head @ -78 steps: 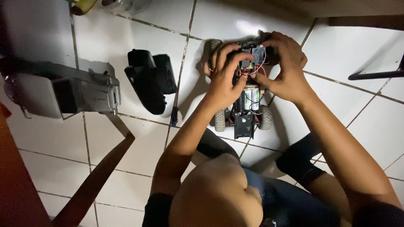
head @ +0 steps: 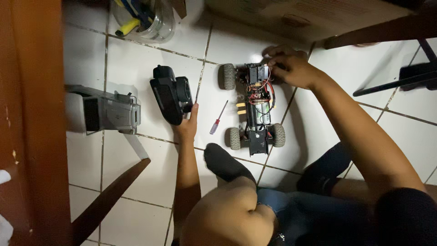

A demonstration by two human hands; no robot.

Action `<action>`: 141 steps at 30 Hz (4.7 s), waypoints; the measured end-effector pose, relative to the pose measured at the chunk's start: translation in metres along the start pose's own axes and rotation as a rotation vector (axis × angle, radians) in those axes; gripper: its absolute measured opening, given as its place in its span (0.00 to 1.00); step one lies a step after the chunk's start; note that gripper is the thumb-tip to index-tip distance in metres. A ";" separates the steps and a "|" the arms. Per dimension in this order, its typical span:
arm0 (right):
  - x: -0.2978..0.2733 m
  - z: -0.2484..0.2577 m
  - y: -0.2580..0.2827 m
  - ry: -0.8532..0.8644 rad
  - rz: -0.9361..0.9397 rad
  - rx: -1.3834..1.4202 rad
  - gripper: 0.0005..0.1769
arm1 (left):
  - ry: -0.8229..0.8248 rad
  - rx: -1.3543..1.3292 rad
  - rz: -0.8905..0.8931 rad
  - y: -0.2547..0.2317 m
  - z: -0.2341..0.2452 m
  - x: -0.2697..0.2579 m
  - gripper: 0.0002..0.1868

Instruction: The person sits on the floor and adjusts the internal wiring and components of a remote-controlled car. They then pick up the remote control, test the car's response, and continue to manipulate the electronics before driving the car briefly across the floor.

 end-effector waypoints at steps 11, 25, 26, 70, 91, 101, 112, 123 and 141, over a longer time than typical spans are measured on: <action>0.012 0.010 0.007 0.037 0.271 -0.088 0.17 | -0.023 0.167 -0.115 -0.025 0.001 0.019 0.27; 0.015 0.010 -0.020 0.126 0.060 0.201 0.16 | 0.001 0.151 -0.095 -0.031 0.005 0.040 0.23; 0.013 0.014 -0.019 0.139 0.019 0.131 0.18 | -0.001 0.146 -0.093 -0.031 0.005 0.041 0.23; -0.150 -0.049 0.218 0.359 0.153 -0.381 0.27 | 0.372 -0.528 0.081 -0.036 0.015 -0.070 0.11; -0.149 -0.048 0.213 0.391 0.123 -0.375 0.27 | 0.434 -0.731 0.204 -0.022 0.013 -0.071 0.11; -0.147 -0.052 0.212 0.413 0.132 -0.354 0.28 | 0.431 -0.671 0.185 -0.013 0.015 -0.076 0.14; -0.139 -0.046 0.224 0.408 0.114 -0.358 0.27 | 0.408 -0.636 0.190 -0.005 0.021 -0.082 0.16; -0.097 -0.067 0.255 -0.078 0.063 0.505 0.48 | 0.406 -0.085 -0.205 -0.011 0.020 -0.128 0.14; -0.099 -0.084 0.238 -0.135 -0.070 0.523 0.34 | 0.456 -0.097 -0.152 -0.008 0.004 -0.133 0.14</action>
Point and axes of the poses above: each hand's wrist, its own x-axis towards the middle knuckle, its own z-axis out of the back of the hand, y = z × x, the point moved 4 cm from there along x, towards the middle knuckle, and after that the axes turned 14 degrees about z, right-handed, at the moved point
